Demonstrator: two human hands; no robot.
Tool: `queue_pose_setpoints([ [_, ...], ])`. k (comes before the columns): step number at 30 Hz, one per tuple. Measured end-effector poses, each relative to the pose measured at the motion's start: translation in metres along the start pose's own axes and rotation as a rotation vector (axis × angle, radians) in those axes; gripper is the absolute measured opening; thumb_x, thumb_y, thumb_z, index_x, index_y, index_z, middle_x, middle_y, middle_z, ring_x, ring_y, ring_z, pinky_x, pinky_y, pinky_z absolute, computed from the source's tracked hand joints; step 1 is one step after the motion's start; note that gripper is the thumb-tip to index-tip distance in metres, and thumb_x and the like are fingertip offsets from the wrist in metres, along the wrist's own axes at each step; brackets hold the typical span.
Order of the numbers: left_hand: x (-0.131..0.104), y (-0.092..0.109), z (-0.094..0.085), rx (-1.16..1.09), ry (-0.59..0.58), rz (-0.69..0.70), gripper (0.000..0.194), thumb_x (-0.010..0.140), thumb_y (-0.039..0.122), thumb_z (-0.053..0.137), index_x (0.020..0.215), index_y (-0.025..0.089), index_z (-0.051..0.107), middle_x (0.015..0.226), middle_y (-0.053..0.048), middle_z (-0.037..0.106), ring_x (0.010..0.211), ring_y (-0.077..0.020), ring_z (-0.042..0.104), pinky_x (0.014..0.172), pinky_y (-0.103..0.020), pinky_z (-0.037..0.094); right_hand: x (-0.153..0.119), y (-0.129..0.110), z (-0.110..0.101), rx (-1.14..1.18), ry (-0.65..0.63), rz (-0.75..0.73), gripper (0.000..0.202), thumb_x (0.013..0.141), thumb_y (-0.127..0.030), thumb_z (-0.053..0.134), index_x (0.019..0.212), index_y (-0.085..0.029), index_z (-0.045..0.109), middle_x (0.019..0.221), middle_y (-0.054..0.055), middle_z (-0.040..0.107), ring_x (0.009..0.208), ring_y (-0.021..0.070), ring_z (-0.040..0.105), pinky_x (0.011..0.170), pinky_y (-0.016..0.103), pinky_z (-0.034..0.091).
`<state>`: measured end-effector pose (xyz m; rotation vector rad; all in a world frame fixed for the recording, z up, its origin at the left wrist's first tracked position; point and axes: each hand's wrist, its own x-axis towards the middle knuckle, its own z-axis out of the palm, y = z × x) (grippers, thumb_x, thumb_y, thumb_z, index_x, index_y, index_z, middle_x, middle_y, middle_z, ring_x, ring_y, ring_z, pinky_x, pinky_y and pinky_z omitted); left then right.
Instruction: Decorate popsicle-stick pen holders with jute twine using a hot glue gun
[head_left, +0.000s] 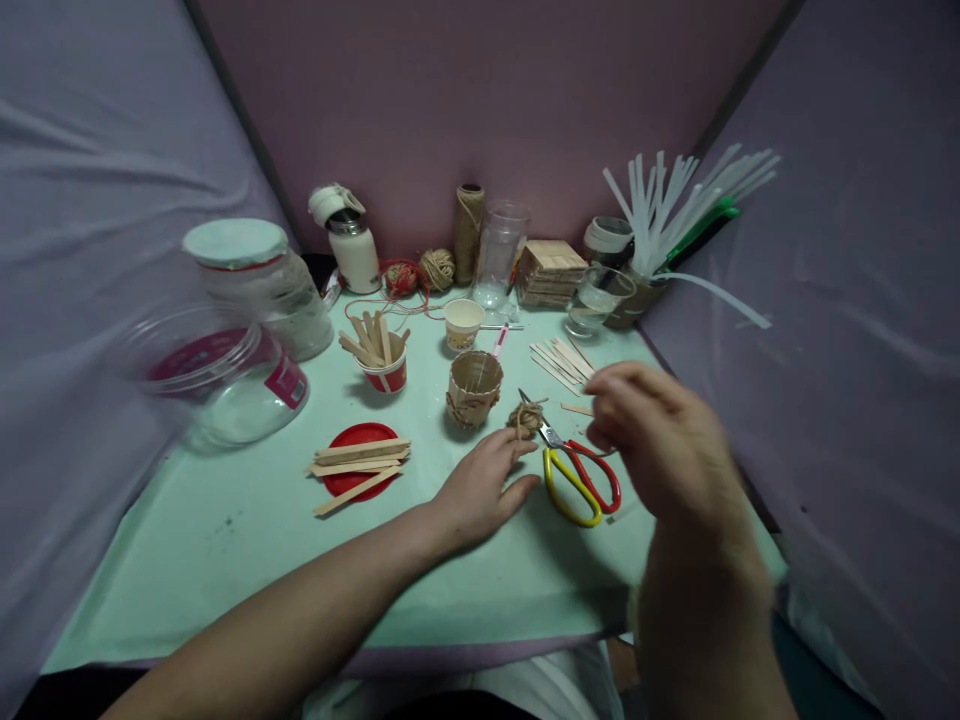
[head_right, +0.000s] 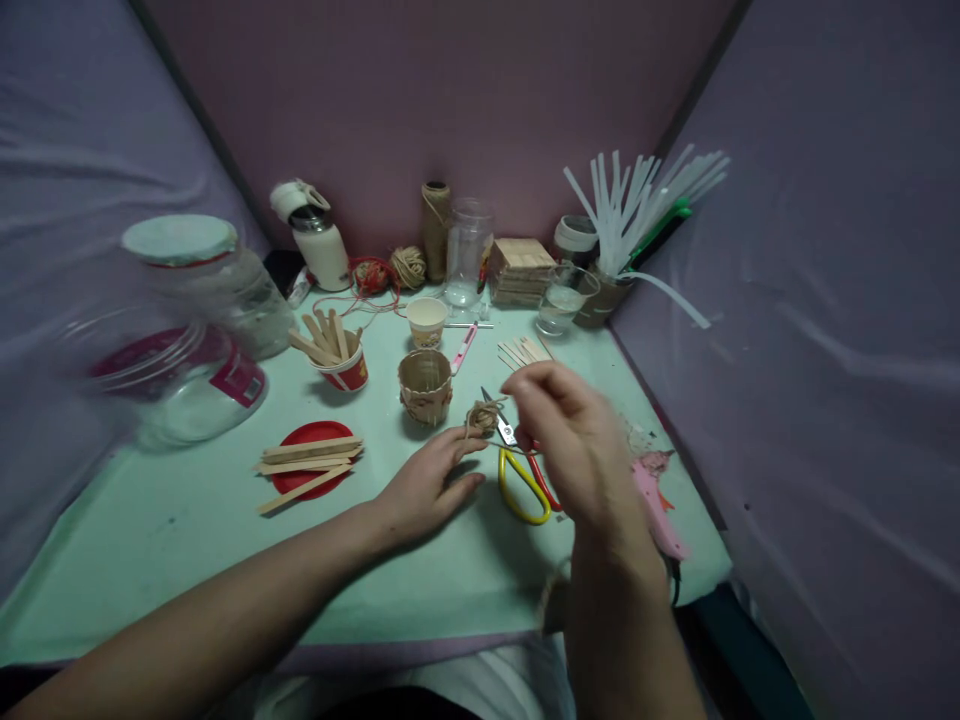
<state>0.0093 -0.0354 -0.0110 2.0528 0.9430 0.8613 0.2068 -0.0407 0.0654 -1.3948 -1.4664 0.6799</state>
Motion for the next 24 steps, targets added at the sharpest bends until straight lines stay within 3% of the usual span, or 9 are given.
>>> queue_pose_setpoints([
  [2, 0.002, 0.004, -0.001, -0.078, 0.014, -0.066, 0.030, 0.090, 0.026, 0.058, 0.116, 0.014, 0.067, 0.125, -0.016, 0.067, 0.118, -0.0272, 0.062, 0.105, -0.043, 0.049, 0.003, -0.010, 0.018, -0.073, -0.015, 0.007, 0.024, 0.090, -0.044, 0.064, 0.080, -0.022, 0.068, 0.061, -0.002, 0.059, 0.058, 0.0157, 0.054, 0.057, 0.029, 0.039],
  [4, 0.003, 0.009, -0.002, -0.199, -0.011, -0.184, 0.023, 0.089, 0.027, 0.057, 0.104, 0.015, 0.069, 0.105, -0.011, 0.071, 0.098, -0.0227, 0.066, 0.089, -0.037, 0.052, 0.002, -0.008, 0.035, -0.219, 0.002, 0.048, 0.023, 0.088, -0.042, 0.063, 0.077, -0.022, 0.065, 0.057, -0.003, 0.056, 0.055, 0.0154, 0.050, 0.057, 0.029, 0.034],
  [7, 0.005, 0.014, -0.005, -0.465, -0.161, -0.354, 0.020, 0.088, 0.031, 0.054, 0.081, 0.015, 0.065, 0.076, -0.004, 0.067, 0.072, -0.0160, 0.061, 0.068, -0.029, 0.048, -0.004, 0.005, 0.048, -0.427, 0.021, 0.097, 0.021, 0.089, -0.041, 0.056, 0.081, -0.023, 0.063, 0.059, -0.002, 0.057, 0.056, 0.0164, 0.051, 0.059, 0.029, 0.031],
  [11, 0.005, 0.017, -0.010, -0.708, -0.260, -0.423, 0.033, 0.091, 0.043, 0.051, 0.082, 0.014, 0.064, 0.074, -0.005, 0.065, 0.061, -0.0121, 0.054, 0.056, -0.025, 0.038, -0.010, 0.017, 0.048, -0.464, 0.023, 0.123, 0.019, 0.089, -0.038, 0.052, 0.086, -0.023, 0.062, 0.062, -0.002, 0.058, 0.058, 0.0170, 0.053, 0.060, 0.029, 0.032],
  [16, 0.005, 0.017, -0.010, -0.660, -0.373, -0.394, 0.030, 0.082, 0.043, 0.071, 0.086, 0.013, 0.069, 0.067, 0.001, 0.059, 0.062, -0.0107, 0.050, 0.059, -0.024, 0.039, -0.012, 0.023, 0.044, -0.440, 0.042, 0.134, 0.018, 0.090, -0.039, 0.054, 0.086, -0.024, 0.062, 0.060, -0.004, 0.056, 0.056, 0.0156, 0.052, 0.059, 0.027, 0.033],
  [18, 0.006, 0.016, -0.011, -0.558, -0.304, -0.360, 0.027, 0.086, 0.040, 0.067, 0.081, 0.014, 0.071, 0.069, -0.001, 0.062, 0.067, -0.0126, 0.054, 0.064, -0.025, 0.043, -0.014, 0.025, 0.041, -0.426, 0.050, 0.134, 0.021, 0.090, -0.042, 0.055, 0.082, -0.024, 0.062, 0.057, -0.005, 0.053, 0.054, 0.0150, 0.050, 0.057, 0.027, 0.034],
  [21, 0.007, 0.015, -0.014, -0.349, -0.016, -0.217, 0.019, 0.090, 0.032, 0.064, 0.084, 0.016, 0.073, 0.079, -0.004, 0.069, 0.077, -0.0158, 0.063, 0.072, -0.028, 0.049, -0.023, 0.024, 0.029, -0.407, 0.013, 0.140, 0.023, 0.091, -0.044, 0.056, 0.082, -0.023, 0.061, 0.057, -0.005, 0.053, 0.053, 0.0152, 0.052, 0.057, 0.027, 0.036],
  [24, 0.006, 0.014, -0.019, -0.164, 0.247, 0.087, 0.012, 0.090, 0.022, 0.062, 0.096, 0.018, 0.072, 0.096, -0.008, 0.072, 0.092, -0.0183, 0.068, 0.084, -0.032, 0.055, -0.033, 0.017, 0.008, -0.341, -0.290, 0.108, 0.021, 0.088, -0.040, 0.062, 0.099, -0.023, 0.065, 0.081, 0.001, 0.068, 0.072, 0.0185, 0.064, 0.066, 0.028, 0.047],
])
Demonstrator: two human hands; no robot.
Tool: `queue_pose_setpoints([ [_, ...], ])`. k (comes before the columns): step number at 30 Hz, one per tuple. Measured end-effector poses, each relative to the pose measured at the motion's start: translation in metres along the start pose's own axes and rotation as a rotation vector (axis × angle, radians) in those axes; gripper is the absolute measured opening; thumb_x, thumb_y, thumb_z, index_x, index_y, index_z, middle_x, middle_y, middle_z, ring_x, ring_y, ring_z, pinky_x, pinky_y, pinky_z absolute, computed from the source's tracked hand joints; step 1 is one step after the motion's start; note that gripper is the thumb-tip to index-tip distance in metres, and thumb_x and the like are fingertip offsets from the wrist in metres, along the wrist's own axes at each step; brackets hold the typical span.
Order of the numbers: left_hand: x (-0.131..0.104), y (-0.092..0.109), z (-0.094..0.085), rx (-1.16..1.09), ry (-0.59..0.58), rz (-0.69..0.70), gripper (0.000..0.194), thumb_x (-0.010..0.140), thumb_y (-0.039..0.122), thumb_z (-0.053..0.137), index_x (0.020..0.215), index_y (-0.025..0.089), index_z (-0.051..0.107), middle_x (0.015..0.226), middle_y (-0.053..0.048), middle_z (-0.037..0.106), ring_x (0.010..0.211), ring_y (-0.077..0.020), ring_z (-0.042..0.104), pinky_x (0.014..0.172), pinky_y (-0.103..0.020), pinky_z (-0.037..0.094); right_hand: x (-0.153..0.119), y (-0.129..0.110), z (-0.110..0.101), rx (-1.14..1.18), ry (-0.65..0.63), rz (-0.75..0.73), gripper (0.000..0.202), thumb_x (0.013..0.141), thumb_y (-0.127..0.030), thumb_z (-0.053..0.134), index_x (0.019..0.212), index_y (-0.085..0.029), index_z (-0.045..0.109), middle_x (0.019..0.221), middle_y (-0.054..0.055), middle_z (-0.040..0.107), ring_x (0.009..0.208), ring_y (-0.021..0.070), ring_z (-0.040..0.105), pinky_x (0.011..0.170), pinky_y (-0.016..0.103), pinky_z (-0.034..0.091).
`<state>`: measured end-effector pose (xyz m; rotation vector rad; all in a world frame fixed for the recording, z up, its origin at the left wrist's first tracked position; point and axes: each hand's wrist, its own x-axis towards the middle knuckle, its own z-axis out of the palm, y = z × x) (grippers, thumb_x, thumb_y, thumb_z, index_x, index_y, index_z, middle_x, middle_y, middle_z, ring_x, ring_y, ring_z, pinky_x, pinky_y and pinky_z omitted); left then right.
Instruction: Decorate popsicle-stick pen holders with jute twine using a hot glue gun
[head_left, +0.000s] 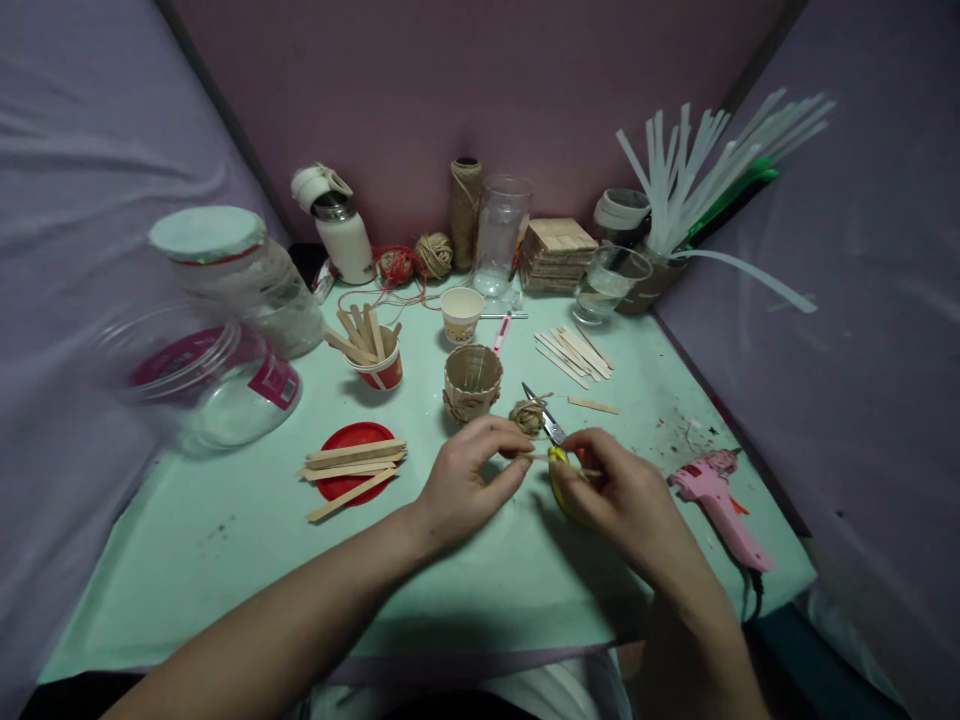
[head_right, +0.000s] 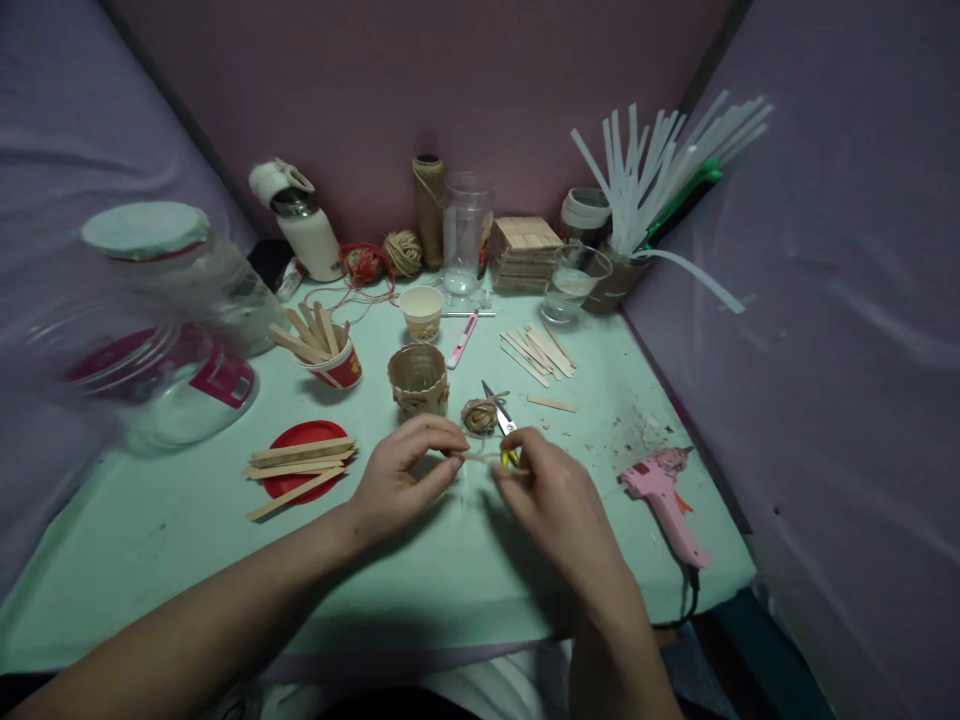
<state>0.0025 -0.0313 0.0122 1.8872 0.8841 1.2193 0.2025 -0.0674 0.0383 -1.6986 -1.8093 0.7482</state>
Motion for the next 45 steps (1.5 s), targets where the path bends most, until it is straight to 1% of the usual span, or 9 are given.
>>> queue_pose_setpoints([
  [2, -0.002, 0.001, -0.002, 0.062, 0.043, 0.207, 0.019, 0.088, 0.017, 0.061, 0.105, 0.018, 0.069, 0.104, -0.011, 0.071, 0.098, -0.0194, 0.068, 0.088, -0.034, 0.056, -0.007, 0.000, -0.015, 0.058, -0.240, -0.114, 0.040, 0.080, -0.039, 0.074, 0.116, -0.025, 0.064, 0.111, 0.006, 0.070, 0.100, 0.0229, 0.067, 0.084, 0.032, 0.053],
  [4, -0.005, 0.001, -0.002, 0.099, 0.023, 0.345, 0.025, 0.086, 0.015, 0.060, 0.110, 0.017, 0.066, 0.108, -0.013, 0.070, 0.100, -0.0198, 0.068, 0.088, -0.034, 0.058, -0.008, -0.002, -0.027, 0.135, -0.330, -0.175, 0.059, 0.072, -0.043, 0.082, 0.126, -0.027, 0.062, 0.130, 0.009, 0.065, 0.120, 0.0270, 0.061, 0.099, 0.037, 0.050],
  [10, -0.010, 0.000, 0.001, 0.186, -0.045, 0.573, 0.028, 0.084, 0.015, 0.058, 0.112, 0.017, 0.062, 0.104, -0.015, 0.070, 0.103, -0.0228, 0.068, 0.089, -0.038, 0.060, 0.017, -0.014, -0.021, 0.360, -0.188, 0.010, 0.034, 0.094, -0.049, 0.052, 0.093, -0.021, 0.074, 0.094, 0.005, 0.075, 0.089, 0.0216, 0.068, 0.085, 0.034, 0.053],
  [17, -0.011, -0.001, 0.001, 0.207, -0.129, 0.539, 0.027, 0.084, 0.015, 0.057, 0.109, 0.021, 0.063, 0.106, -0.013, 0.072, 0.103, -0.0232, 0.069, 0.090, -0.039, 0.058, 0.031, -0.013, 0.014, 0.684, -0.139, 0.104, 0.027, 0.079, -0.046, 0.074, 0.073, -0.019, 0.072, 0.069, 0.000, 0.068, 0.066, 0.0149, 0.058, 0.064, 0.027, 0.047],
  [24, -0.009, -0.001, 0.003, 0.093, -0.123, 0.427, 0.022, 0.083, 0.012, 0.058, 0.101, 0.022, 0.066, 0.096, -0.010, 0.073, 0.094, -0.0210, 0.070, 0.088, -0.037, 0.058, 0.038, -0.021, 0.020, 0.893, 0.019, 0.166, 0.029, 0.069, -0.045, 0.084, 0.076, -0.019, 0.073, 0.070, 0.001, 0.067, 0.059, 0.0115, 0.051, 0.054, 0.025, 0.040],
  [34, -0.012, 0.002, 0.005, 0.012, -0.122, 0.316, 0.012, 0.087, 0.016, 0.056, 0.091, 0.020, 0.067, 0.087, -0.009, 0.074, 0.081, -0.0170, 0.070, 0.076, -0.029, 0.057, 0.041, -0.012, 0.029, 1.034, -0.043, 0.269, 0.036, 0.068, -0.050, 0.084, 0.078, -0.017, 0.075, 0.067, 0.001, 0.065, 0.052, 0.0087, 0.046, 0.048, 0.022, 0.034],
  [38, -0.011, 0.002, 0.003, 0.080, 0.031, 0.188, 0.013, 0.090, 0.020, 0.056, 0.097, 0.020, 0.067, 0.103, -0.012, 0.071, 0.095, -0.0193, 0.069, 0.082, -0.032, 0.057, 0.041, -0.005, 0.034, 0.977, -0.002, 0.226, 0.031, 0.073, -0.048, 0.081, 0.079, -0.018, 0.076, 0.069, 0.001, 0.066, 0.058, 0.0114, 0.051, 0.054, 0.024, 0.039],
  [42, -0.009, 0.000, -0.002, 0.244, 0.181, 0.193, 0.013, 0.090, 0.015, 0.057, 0.099, 0.022, 0.063, 0.096, -0.007, 0.066, 0.091, -0.0183, 0.064, 0.083, -0.033, 0.053, 0.042, 0.000, 0.040, 0.842, 0.126, 0.143, 0.029, 0.081, -0.049, 0.074, 0.082, -0.020, 0.076, 0.073, 0.002, 0.069, 0.063, 0.0135, 0.054, 0.059, 0.026, 0.042],
  [45, -0.005, -0.006, -0.007, 0.400, 0.468, 0.197, 0.027, 0.080, 0.019, 0.072, 0.102, 0.024, 0.056, 0.098, -0.004, 0.057, 0.098, -0.0216, 0.058, 0.089, -0.039, 0.051, 0.042, -0.001, 0.043, 0.783, 0.183, 0.117, 0.029, 0.084, -0.048, 0.071, 0.081, -0.019, 0.075, 0.073, 0.002, 0.069, 0.065, 0.0144, 0.056, 0.062, 0.027, 0.044],
])
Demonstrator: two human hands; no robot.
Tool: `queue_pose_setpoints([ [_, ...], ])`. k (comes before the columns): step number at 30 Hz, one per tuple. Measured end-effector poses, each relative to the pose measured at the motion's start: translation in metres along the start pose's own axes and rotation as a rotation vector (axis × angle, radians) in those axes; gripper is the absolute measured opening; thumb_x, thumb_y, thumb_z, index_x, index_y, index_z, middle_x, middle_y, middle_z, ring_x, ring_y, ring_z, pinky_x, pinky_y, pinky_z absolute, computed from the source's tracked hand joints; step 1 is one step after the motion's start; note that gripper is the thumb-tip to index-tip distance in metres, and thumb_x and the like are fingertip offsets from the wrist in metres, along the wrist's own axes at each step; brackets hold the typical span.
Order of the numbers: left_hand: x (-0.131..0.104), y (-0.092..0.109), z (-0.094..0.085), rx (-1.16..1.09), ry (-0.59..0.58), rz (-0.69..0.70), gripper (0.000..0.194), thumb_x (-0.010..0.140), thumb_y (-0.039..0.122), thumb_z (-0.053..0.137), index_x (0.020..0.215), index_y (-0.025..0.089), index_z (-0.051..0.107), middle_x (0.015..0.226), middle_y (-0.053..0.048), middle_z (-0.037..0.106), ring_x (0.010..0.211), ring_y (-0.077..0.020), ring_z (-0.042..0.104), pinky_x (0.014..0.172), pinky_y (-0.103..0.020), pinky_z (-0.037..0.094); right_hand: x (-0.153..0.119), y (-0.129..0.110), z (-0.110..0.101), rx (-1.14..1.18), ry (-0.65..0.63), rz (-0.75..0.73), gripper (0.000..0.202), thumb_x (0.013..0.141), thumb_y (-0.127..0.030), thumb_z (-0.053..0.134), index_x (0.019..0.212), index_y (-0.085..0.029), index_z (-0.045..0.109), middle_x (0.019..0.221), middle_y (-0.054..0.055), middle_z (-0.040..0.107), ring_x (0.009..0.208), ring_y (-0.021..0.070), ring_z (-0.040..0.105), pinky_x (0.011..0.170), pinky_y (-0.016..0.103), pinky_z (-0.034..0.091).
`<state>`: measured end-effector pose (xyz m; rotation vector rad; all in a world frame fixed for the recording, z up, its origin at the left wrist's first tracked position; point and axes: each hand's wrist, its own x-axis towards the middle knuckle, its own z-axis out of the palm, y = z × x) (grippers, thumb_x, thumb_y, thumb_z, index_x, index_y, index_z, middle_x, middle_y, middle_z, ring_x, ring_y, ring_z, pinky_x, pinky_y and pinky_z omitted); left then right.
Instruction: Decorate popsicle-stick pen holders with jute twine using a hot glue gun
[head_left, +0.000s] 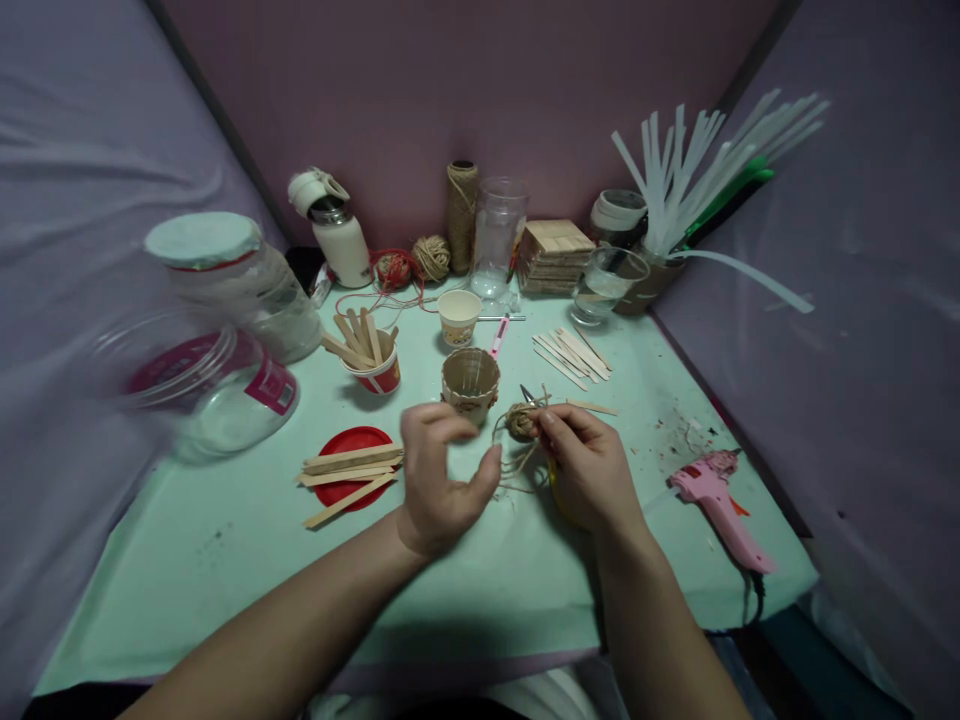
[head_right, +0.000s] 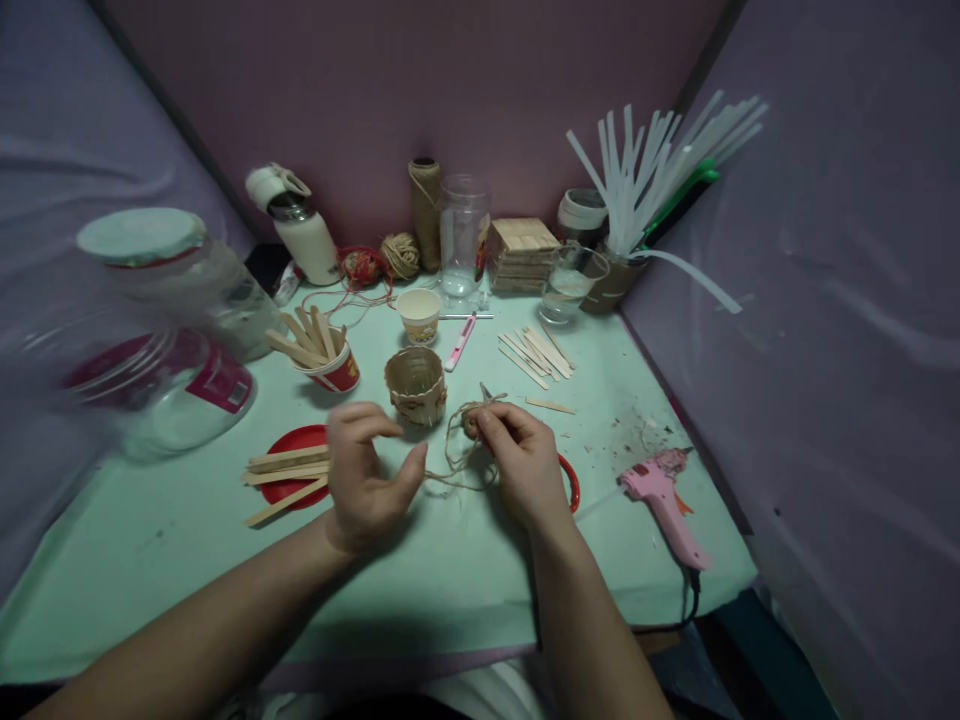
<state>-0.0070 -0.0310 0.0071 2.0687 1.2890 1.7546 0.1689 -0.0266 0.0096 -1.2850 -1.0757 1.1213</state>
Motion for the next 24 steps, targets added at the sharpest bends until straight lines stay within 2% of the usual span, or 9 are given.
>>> queue_pose_setpoints([
  [1, 0.002, -0.004, 0.001, 0.044, 0.083, -0.046, 0.039, 0.076, 0.021, 0.076, 0.108, 0.025, 0.054, 0.105, -0.005, 0.055, 0.105, -0.0234, 0.057, 0.094, -0.041, 0.050, 0.000, 0.000, 0.001, -0.006, -0.002, -0.006, 0.029, 0.084, -0.047, 0.071, 0.081, -0.019, 0.075, 0.073, 0.002, 0.069, 0.065, 0.0144, 0.056, 0.063, 0.027, 0.044],
  [3, 0.006, -0.012, 0.004, 0.056, 0.101, -0.180, 0.069, 0.070, 0.025, 0.081, 0.128, 0.026, 0.044, 0.128, -0.010, 0.049, 0.124, -0.0279, 0.051, 0.102, -0.046, 0.047, 0.000, -0.001, 0.001, -0.006, -0.010, -0.014, 0.028, 0.085, -0.046, 0.070, 0.081, -0.019, 0.075, 0.072, 0.001, 0.069, 0.064, 0.0140, 0.055, 0.063, 0.027, 0.044],
  [6, 0.010, -0.023, 0.011, -0.063, -0.044, -0.496, 0.098, 0.068, 0.024, 0.082, 0.148, 0.028, 0.026, 0.154, -0.017, 0.036, 0.144, -0.0319, 0.039, 0.117, -0.051, 0.035, -0.001, -0.001, 0.002, 0.014, -0.016, -0.014, 0.026, 0.085, -0.045, 0.071, 0.081, -0.019, 0.075, 0.071, 0.001, 0.068, 0.064, 0.0135, 0.054, 0.063, 0.027, 0.044],
  [8, 0.010, -0.028, 0.016, -0.155, -0.128, -0.614, 0.106, 0.066, 0.020, 0.082, 0.152, 0.026, 0.021, 0.158, -0.020, 0.033, 0.149, -0.0330, 0.034, 0.121, -0.051, 0.029, -0.001, 0.000, 0.002, 0.023, -0.018, -0.011, 0.027, 0.085, -0.045, 0.071, 0.081, -0.019, 0.075, 0.071, 0.001, 0.067, 0.064, 0.0135, 0.054, 0.063, 0.027, 0.044],
  [11, 0.009, -0.033, 0.021, -0.223, -0.200, -0.660, 0.107, 0.065, 0.017, 0.080, 0.153, 0.024, 0.020, 0.156, -0.020, 0.040, 0.147, -0.0316, 0.040, 0.121, -0.049, 0.030, 0.000, 0.002, 0.001, 0.008, -0.020, -0.015, 0.028, 0.085, -0.046, 0.070, 0.082, -0.019, 0.075, 0.072, 0.001, 0.068, 0.065, 0.0140, 0.055, 0.063, 0.027, 0.044],
  [14, 0.010, -0.035, 0.023, -0.264, -0.194, -0.685, 0.099, 0.064, 0.018, 0.082, 0.148, 0.024, 0.030, 0.145, -0.016, 0.053, 0.138, -0.0293, 0.051, 0.116, -0.045, 0.038, 0.000, 0.006, 0.000, -0.015, -0.028, -0.027, 0.029, 0.086, -0.048, 0.071, 0.084, -0.019, 0.076, 0.074, 0.002, 0.069, 0.066, 0.0146, 0.057, 0.064, 0.028, 0.045],
  [17, 0.014, -0.034, 0.023, -0.262, -0.170, -0.745, 0.081, 0.062, 0.022, 0.085, 0.133, 0.022, 0.045, 0.132, -0.013, 0.062, 0.128, -0.0284, 0.059, 0.110, -0.044, 0.044, 0.000, 0.007, 0.000, -0.033, -0.033, -0.046, 0.029, 0.087, -0.048, 0.070, 0.086, -0.020, 0.077, 0.076, 0.002, 0.070, 0.068, 0.0150, 0.058, 0.065, 0.028, 0.046],
  [19, 0.016, -0.031, 0.022, -0.311, -0.152, -0.805, 0.072, 0.061, 0.024, 0.087, 0.123, 0.021, 0.050, 0.126, -0.011, 0.065, 0.121, -0.0276, 0.062, 0.107, -0.044, 0.046, -0.001, 0.007, 0.001, -0.043, -0.024, -0.058, 0.027, 0.086, -0.046, 0.070, 0.088, -0.020, 0.077, 0.078, 0.002, 0.071, 0.070, 0.0155, 0.059, 0.067, 0.029, 0.048],
  [24, 0.016, -0.020, 0.019, -0.796, -0.206, -1.021, 0.071, 0.063, 0.031, 0.087, 0.122, 0.021, 0.050, 0.120, -0.009, 0.069, 0.110, -0.0247, 0.067, 0.102, -0.044, 0.051, -0.009, 0.003, 0.009, -0.054, -0.016, -0.096, 0.020, 0.084, -0.036, 0.073, 0.096, -0.021, 0.075, 0.081, 0.001, 0.072, 0.074, 0.0164, 0.064, 0.070, 0.029, 0.051],
])
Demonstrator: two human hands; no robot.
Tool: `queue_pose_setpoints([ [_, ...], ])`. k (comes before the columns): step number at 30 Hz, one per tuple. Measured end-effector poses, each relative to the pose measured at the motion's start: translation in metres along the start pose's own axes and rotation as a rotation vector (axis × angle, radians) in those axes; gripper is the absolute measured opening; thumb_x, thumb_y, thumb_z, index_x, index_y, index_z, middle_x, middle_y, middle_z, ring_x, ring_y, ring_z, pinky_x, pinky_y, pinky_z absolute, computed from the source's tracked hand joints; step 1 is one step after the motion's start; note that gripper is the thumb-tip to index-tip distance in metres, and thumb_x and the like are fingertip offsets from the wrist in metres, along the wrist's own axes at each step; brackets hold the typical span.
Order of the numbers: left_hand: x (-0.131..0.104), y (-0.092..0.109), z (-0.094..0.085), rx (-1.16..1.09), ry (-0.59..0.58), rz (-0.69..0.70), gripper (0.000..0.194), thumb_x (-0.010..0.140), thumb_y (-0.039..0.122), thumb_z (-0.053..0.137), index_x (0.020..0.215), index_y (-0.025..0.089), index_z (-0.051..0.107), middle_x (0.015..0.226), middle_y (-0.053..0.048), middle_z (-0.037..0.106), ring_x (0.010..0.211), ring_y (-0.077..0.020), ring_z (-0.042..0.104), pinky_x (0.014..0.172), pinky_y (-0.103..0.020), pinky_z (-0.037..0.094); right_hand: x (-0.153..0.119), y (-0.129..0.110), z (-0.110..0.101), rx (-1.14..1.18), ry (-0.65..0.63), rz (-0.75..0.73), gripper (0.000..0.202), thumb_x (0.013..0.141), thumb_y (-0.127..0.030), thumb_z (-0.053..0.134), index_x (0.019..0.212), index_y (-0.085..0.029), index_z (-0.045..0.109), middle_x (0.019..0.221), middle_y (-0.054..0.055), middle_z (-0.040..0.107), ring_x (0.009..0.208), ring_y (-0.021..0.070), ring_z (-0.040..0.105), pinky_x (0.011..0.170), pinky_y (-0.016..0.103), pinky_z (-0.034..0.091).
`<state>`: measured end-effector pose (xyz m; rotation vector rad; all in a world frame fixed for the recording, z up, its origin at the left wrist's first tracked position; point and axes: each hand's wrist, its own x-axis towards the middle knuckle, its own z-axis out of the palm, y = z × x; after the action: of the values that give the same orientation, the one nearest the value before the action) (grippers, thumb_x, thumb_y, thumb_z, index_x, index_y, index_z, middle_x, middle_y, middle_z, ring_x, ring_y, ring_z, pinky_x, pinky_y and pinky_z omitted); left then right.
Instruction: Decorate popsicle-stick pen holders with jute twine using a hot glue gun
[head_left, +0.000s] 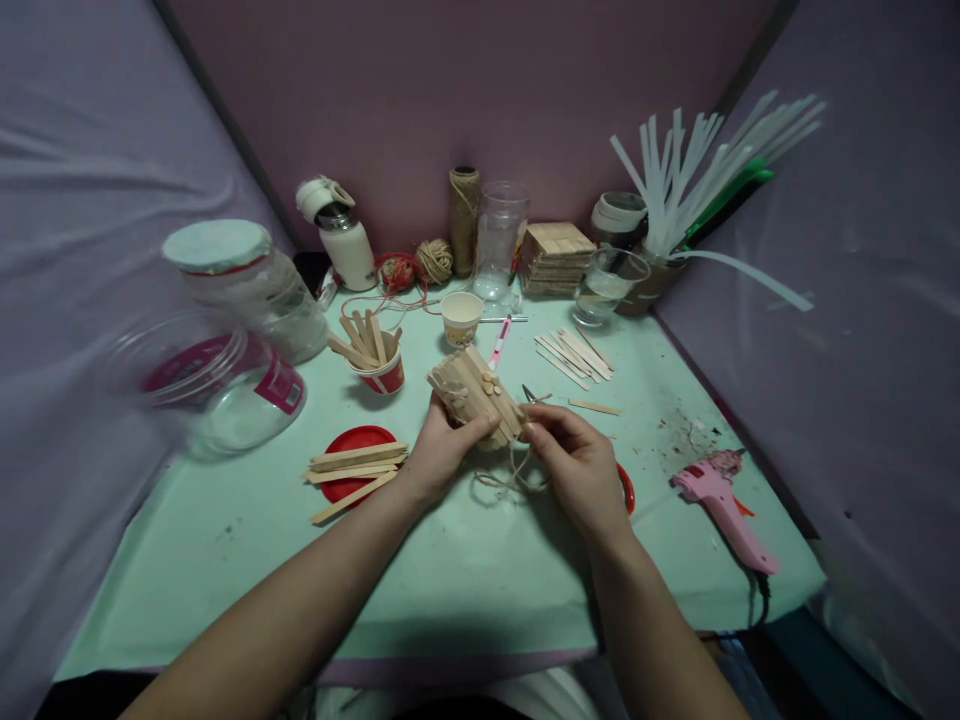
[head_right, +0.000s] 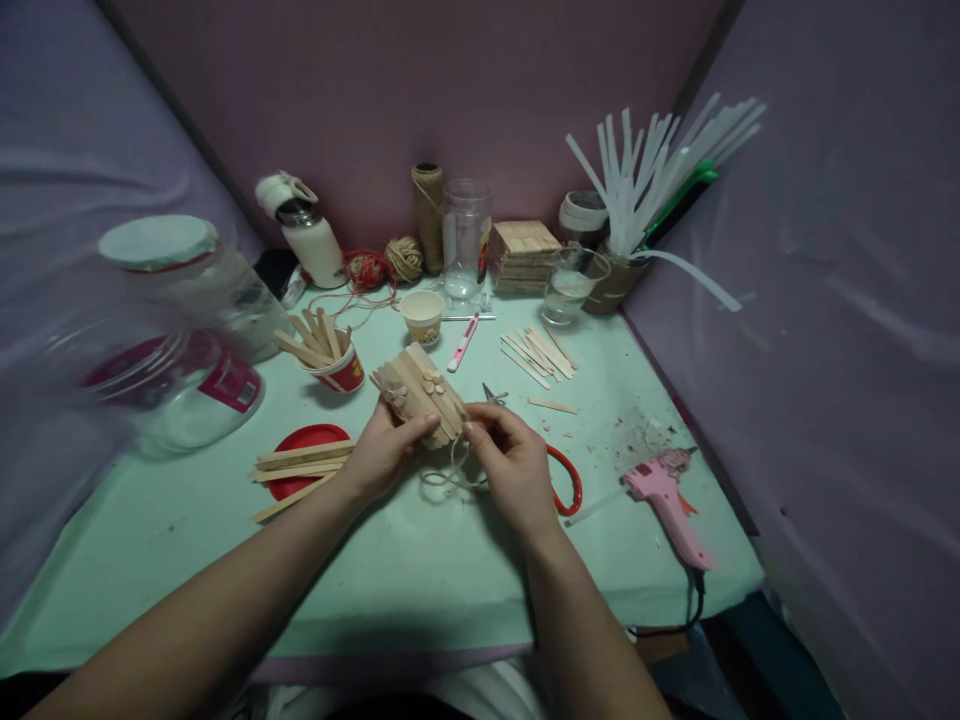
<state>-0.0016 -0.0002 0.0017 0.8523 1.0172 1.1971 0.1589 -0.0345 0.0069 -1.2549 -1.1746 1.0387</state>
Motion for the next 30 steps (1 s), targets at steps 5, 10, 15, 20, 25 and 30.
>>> queue_pose_setpoints([
  [5, -0.004, 0.004, 0.004, -0.177, -0.087, -0.169, 0.072, 0.061, 0.029, 0.088, 0.122, 0.018, 0.053, 0.118, -0.010, 0.070, 0.109, -0.0266, 0.068, 0.101, -0.044, 0.051, -0.013, -0.002, 0.013, -0.156, 0.111, -0.225, 0.018, 0.089, -0.027, 0.068, 0.105, -0.022, 0.070, 0.082, 0.001, 0.071, 0.073, 0.0159, 0.065, 0.071, 0.030, 0.052],
  [10, -0.003, 0.004, 0.002, -0.212, -0.094, -0.220, 0.074, 0.058, 0.026, 0.089, 0.122, 0.018, 0.053, 0.111, -0.007, 0.073, 0.104, -0.0255, 0.070, 0.099, -0.042, 0.052, -0.018, -0.006, 0.016, -0.351, 0.108, -0.502, 0.010, 0.093, -0.017, 0.064, 0.099, -0.022, 0.070, 0.085, 0.004, 0.074, 0.074, 0.0175, 0.067, 0.067, 0.032, 0.053],
  [15, -0.004, 0.004, 0.002, -0.224, -0.159, -0.235, 0.075, 0.059, 0.024, 0.089, 0.124, 0.019, 0.052, 0.109, -0.008, 0.074, 0.103, -0.0273, 0.071, 0.099, -0.044, 0.053, -0.018, -0.006, 0.014, -0.406, 0.115, -0.720, 0.020, 0.091, -0.007, 0.064, 0.104, -0.021, 0.069, 0.088, 0.005, 0.075, 0.080, 0.0189, 0.069, 0.070, 0.034, 0.054],
  [20, -0.007, 0.006, 0.003, -0.241, -0.141, -0.268, 0.081, 0.056, 0.026, 0.091, 0.126, 0.021, 0.051, 0.108, -0.005, 0.074, 0.104, -0.0269, 0.071, 0.100, -0.044, 0.053, -0.019, -0.006, 0.014, -0.429, 0.144, -0.863, 0.027, 0.088, -0.001, 0.066, 0.106, -0.020, 0.067, 0.088, 0.007, 0.075, 0.079, 0.0191, 0.068, 0.071, 0.035, 0.055],
  [25, -0.009, 0.007, 0.004, -0.241, -0.158, -0.278, 0.085, 0.054, 0.029, 0.092, 0.127, 0.021, 0.050, 0.110, -0.007, 0.074, 0.106, -0.0283, 0.071, 0.101, -0.046, 0.053, -0.019, -0.007, 0.015, -0.477, 0.178, -0.865, 0.025, 0.088, -0.001, 0.065, 0.106, -0.019, 0.067, 0.087, 0.008, 0.075, 0.078, 0.0191, 0.068, 0.071, 0.035, 0.055],
  [30, -0.009, 0.007, 0.004, -0.231, -0.176, -0.260, 0.087, 0.053, 0.029, 0.094, 0.127, 0.020, 0.049, 0.110, -0.008, 0.074, 0.105, -0.0282, 0.071, 0.102, -0.046, 0.052, -0.019, -0.008, 0.016, -0.492, 0.150, -0.819, 0.019, 0.091, -0.005, 0.064, 0.103, -0.019, 0.067, 0.084, 0.006, 0.074, 0.076, 0.0181, 0.066, 0.070, 0.034, 0.054],
])
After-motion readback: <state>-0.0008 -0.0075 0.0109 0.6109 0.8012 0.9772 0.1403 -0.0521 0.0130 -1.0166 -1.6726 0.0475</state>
